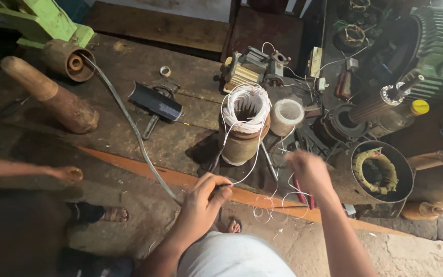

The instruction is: The person strips insulation from several colored wires using a knife and pliers, twists the exposed strands, and wraps the connections with electrical tape. The person also uses a metal tube to press the taped joint.

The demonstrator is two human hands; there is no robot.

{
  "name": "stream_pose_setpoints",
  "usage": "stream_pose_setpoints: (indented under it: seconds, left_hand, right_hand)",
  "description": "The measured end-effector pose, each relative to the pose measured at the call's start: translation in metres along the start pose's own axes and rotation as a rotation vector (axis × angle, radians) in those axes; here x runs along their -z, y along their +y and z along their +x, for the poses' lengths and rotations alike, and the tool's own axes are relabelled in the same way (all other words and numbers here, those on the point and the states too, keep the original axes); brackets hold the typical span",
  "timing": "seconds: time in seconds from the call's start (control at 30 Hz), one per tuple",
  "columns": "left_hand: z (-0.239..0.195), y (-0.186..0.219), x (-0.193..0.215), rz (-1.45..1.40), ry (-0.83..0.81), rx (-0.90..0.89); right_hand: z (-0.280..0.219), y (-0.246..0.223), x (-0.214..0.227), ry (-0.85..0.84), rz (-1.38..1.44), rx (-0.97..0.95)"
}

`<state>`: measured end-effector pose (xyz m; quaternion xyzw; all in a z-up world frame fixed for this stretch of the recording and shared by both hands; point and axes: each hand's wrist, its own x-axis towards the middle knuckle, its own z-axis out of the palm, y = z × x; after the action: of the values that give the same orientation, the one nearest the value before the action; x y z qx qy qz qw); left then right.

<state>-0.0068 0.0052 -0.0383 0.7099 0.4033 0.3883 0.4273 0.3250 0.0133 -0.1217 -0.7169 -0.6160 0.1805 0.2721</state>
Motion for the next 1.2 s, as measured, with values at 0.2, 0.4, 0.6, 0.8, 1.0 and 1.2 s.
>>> stream_pose_setpoints:
  seconds: [0.2,0.4,0.6,0.8,1.0,1.2]
  left_hand:
    - [-0.025,-0.015,0.003,0.286,0.106,-0.029]
    - [-0.043,-0.049,-0.005,0.398,0.203,-0.075]
    - [-0.043,-0.066,-0.019,-0.146,-0.027,0.166]
    - [-0.005,-0.061,-0.015,-0.265,-0.033,0.043]
    - [0.028,-0.048,-0.014,-0.176,0.032,0.269]
    - [0.009,-0.036,0.018,-0.267,-0.012,0.244]
  right_hand:
    - [0.058,0.098,-0.065,0.207,-0.521,-0.114]
    - [0.059,0.096,-0.069,0.36,-0.219,-0.117]
    - [-0.013,0.005,-0.005,-0.057,1.353,-0.322]
    - [-0.043,-0.091,0.032,-0.323,1.674,0.128]
    - [0.001,-0.102,0.031,0.101,1.782,-0.007]
    - [-0.046,-0.078,0.005,-0.003,1.757,-0.002]
